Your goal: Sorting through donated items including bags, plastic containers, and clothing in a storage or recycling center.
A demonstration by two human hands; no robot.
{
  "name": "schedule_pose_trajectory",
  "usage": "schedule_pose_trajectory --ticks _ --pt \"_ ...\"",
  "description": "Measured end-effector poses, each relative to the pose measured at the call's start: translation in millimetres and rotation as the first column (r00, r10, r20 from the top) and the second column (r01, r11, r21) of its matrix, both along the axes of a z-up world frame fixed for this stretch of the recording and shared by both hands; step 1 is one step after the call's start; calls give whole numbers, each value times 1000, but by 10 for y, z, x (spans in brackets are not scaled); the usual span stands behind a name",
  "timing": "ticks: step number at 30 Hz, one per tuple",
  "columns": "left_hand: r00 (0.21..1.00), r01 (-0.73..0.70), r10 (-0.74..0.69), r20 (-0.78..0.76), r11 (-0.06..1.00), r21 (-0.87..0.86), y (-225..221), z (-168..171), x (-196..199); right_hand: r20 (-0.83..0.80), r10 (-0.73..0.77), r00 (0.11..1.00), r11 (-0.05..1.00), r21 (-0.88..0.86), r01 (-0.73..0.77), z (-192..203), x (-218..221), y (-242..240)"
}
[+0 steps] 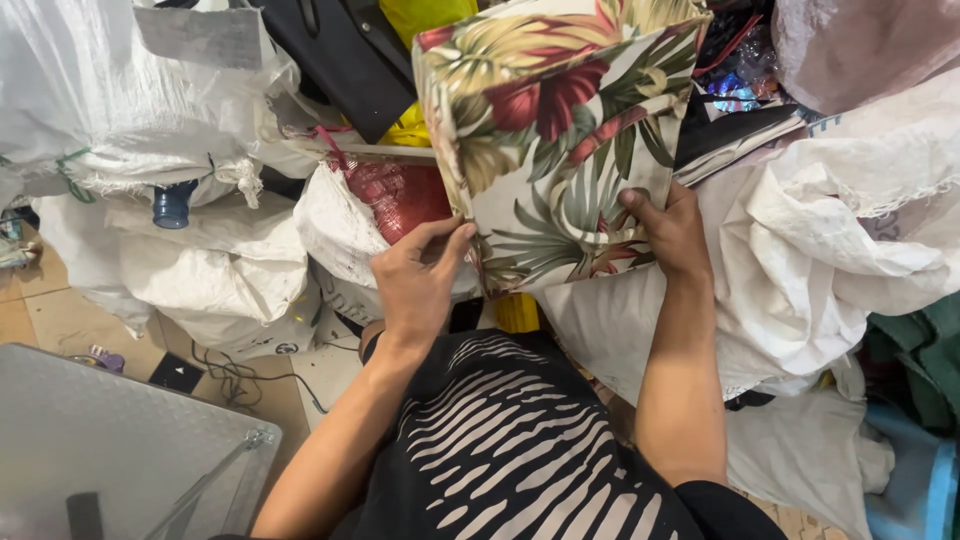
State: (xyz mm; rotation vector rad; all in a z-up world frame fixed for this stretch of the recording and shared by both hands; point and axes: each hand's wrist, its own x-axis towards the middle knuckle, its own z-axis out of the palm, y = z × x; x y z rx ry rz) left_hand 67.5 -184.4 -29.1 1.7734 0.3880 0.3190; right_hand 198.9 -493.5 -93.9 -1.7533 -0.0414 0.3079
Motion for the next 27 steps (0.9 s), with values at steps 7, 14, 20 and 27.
schedule_pose_trajectory --ticks 7,14,20,27 --pt "991 98 -113 73 977 191 -194 86 154 10 -78 997 995 66 77 -70 1 -15" --pt "900 339 -417 132 856 390 -474 34 190 -14 -163 987 982 99 163 -76 21 58" --pt "953 242 -262 151 961 138 -429 -290 153 -28 -152 988 988 32 153 -155 14 12" --pt "923 203 -283 -260 933 -297 -151 -554 262 159 -129 979 991 -9 132 48 -107 184"
